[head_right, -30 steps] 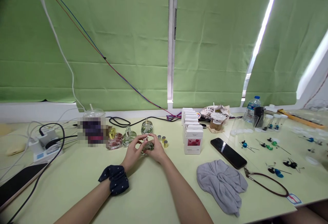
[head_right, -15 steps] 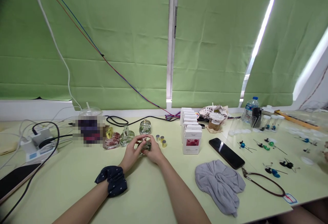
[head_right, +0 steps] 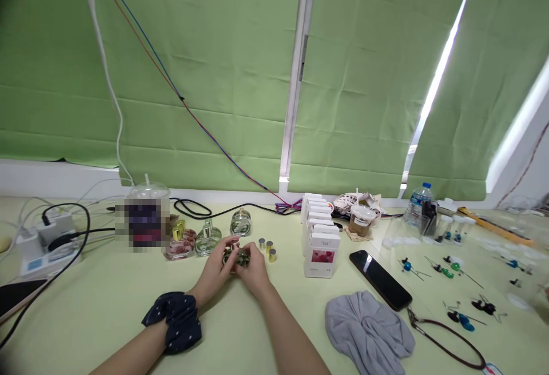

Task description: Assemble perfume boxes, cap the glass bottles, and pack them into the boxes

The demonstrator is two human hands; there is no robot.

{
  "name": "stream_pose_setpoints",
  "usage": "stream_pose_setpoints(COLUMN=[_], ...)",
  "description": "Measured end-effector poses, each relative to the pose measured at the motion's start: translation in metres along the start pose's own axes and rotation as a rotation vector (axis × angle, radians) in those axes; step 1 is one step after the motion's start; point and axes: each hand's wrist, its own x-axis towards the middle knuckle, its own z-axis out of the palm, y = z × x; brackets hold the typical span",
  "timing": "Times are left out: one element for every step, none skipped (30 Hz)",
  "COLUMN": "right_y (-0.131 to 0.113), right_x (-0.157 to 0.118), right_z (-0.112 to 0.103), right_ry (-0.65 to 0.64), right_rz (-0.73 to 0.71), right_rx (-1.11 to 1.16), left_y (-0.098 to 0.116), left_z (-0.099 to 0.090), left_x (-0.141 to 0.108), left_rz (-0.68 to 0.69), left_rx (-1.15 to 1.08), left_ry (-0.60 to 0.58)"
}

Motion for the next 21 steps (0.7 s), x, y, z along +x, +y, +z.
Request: stream_pose_setpoints(right_y=[0.0014,0.0028,0.0040,0.0049,0.0054,0.0055,0.0053,0.0048,0.0042,0.0036,0.0031,0.0027,0.0024,0.0023,0.0023,0.0024,0.0026,0.0029,0.0033,0.0039,0.0046], right_x=[0.0005,0.0010,0.0014,0.0016,0.0018,0.0019,0.0018,0.0018,0.0018,0.0017,0.0018,0.0018,0.0019,0.0020,0.0021,0.0022,0.0022,0.0023,0.0023,0.0025,0.0026], right_z=[0.0013,0.0026,0.0038,0.0048,0.0056,0.0062,0.0065,0.0066,0.0065,0.0062,0.0060,0.0057,0.0054,0.0053,0.0053,0.0055,0.0059,0.0065,0.0074,0.0084,0.0095], right_ry=[0.024,0.044,0.056,0.057,0.051,0.041,0.033,0.027,0.022,0.019,0.017,0.016,0.015,0.014,0.013,0.011,0.010,0.011,0.015,0.023,0.032], right_rz=[-0.012,-0.028,-0.039,-0.041,-0.034,-0.021,-0.009,0.001,0.008,0.014,0.020,0.026,0.028,0.029,0.025,0.019,0.010,-0.004,-0.022,-0.041,-0.058], right_rx=[-0.068,-0.126,-0.171,-0.199,-0.213,-0.219,-0.220,-0.217,-0.214,-0.209,-0.204,-0.197,-0.190,-0.183,-0.178,-0.176,-0.177,-0.183,-0.191,-0.202,-0.217], left_y=[0.0002,0.0002,0.0001,-0.0004,-0.0010,-0.0017,-0.0024,-0.0031,-0.0037,-0.0041,-0.0045,-0.0047,-0.0050,-0.0054,-0.0058,-0.0064,-0.0070,-0.0077,-0.0083,-0.0087,-0.0090], left_z=[-0.0005,-0.0011,-0.0017,-0.0023,-0.0028,-0.0033,-0.0036,-0.0038,-0.0038,-0.0037,-0.0034,-0.0030,-0.0025,-0.0018,-0.0011,-0.0003,0.0004,0.0009,0.0013,0.0013,0.0009], left_x=[-0.0004,-0.0008,-0.0011,-0.0013,-0.0014,-0.0014,-0.0013,-0.0010,-0.0007,-0.0004,0.0000,0.0002,0.0003,0.0003,0.0001,-0.0002,-0.0007,-0.0012,-0.0018,-0.0024,-0.0030], left_rz=[0.006,0.008,0.007,0.004,-0.001,-0.008,-0.013,-0.017,-0.021,-0.024,-0.024,-0.023,-0.021,-0.019,-0.017,-0.015,-0.011,-0.004,0.007,0.022,0.037], left_rx=[0.008,0.010,0.006,-0.001,-0.011,-0.020,-0.028,-0.035,-0.043,-0.049,-0.052,-0.052,-0.049,-0.043,-0.035,-0.025,-0.015,-0.004,0.009,0.027,0.052], left_ry=[0.002,0.001,-0.002,-0.006,-0.013,-0.021,-0.029,-0.036,-0.043,-0.048,-0.050,-0.048,-0.042,-0.036,-0.029,-0.025,-0.022,-0.018,-0.011,-0.002,0.006])
